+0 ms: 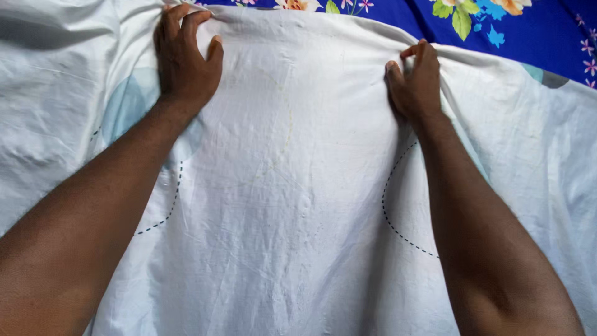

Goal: The person spreads a bedsheet across a bed, smooths it by hand, and then folds the sheet on top of the bed.

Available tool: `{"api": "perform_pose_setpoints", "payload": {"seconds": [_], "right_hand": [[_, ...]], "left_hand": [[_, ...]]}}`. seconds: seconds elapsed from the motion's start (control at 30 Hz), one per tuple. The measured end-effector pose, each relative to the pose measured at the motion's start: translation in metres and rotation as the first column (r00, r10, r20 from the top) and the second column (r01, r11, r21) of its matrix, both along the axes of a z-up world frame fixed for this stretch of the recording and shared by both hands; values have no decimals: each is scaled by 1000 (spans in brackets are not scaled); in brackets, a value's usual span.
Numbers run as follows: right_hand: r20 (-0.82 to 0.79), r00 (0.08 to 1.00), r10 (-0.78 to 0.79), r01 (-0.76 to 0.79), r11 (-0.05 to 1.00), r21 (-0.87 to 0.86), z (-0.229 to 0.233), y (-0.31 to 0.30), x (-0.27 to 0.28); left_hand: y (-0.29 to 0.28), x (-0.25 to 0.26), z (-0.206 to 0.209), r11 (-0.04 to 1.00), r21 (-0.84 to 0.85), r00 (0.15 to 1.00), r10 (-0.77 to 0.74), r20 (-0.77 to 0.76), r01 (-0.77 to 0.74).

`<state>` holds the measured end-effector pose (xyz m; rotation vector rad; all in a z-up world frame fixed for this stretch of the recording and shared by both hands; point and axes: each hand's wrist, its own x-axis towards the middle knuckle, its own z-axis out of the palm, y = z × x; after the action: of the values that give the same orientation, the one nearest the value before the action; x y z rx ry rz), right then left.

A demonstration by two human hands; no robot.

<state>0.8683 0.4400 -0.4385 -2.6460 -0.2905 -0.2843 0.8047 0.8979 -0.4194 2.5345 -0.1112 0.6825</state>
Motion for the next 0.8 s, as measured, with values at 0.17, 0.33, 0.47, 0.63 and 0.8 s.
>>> {"api": "perform_pose_setpoints", "payload": {"seconds": [0.17,0.33,0.47,0.63,0.8], "right_hand": [[-114,978,-174,168,984,-63,-9,23,-17],[-108,989,-103,104,995,2,14,14,-15],[-62,998,24,-14,989,147,24,-10,-35],[7,997,-76,75,996,49,17,-36,-140],[-87,990,-110,119,987,108,28,-41,-250]], "left_hand": [[-10,-1,6,954,299,991,67,-117,-30],[-17,6,14,939,345,976,81,-204,-6],[-21,13,30,943,332,903,115,-414,32],[-50,-26,48,963,269,901,90,-424,30],[-106,-127,46,964,263,941,48,-335,45]]}}
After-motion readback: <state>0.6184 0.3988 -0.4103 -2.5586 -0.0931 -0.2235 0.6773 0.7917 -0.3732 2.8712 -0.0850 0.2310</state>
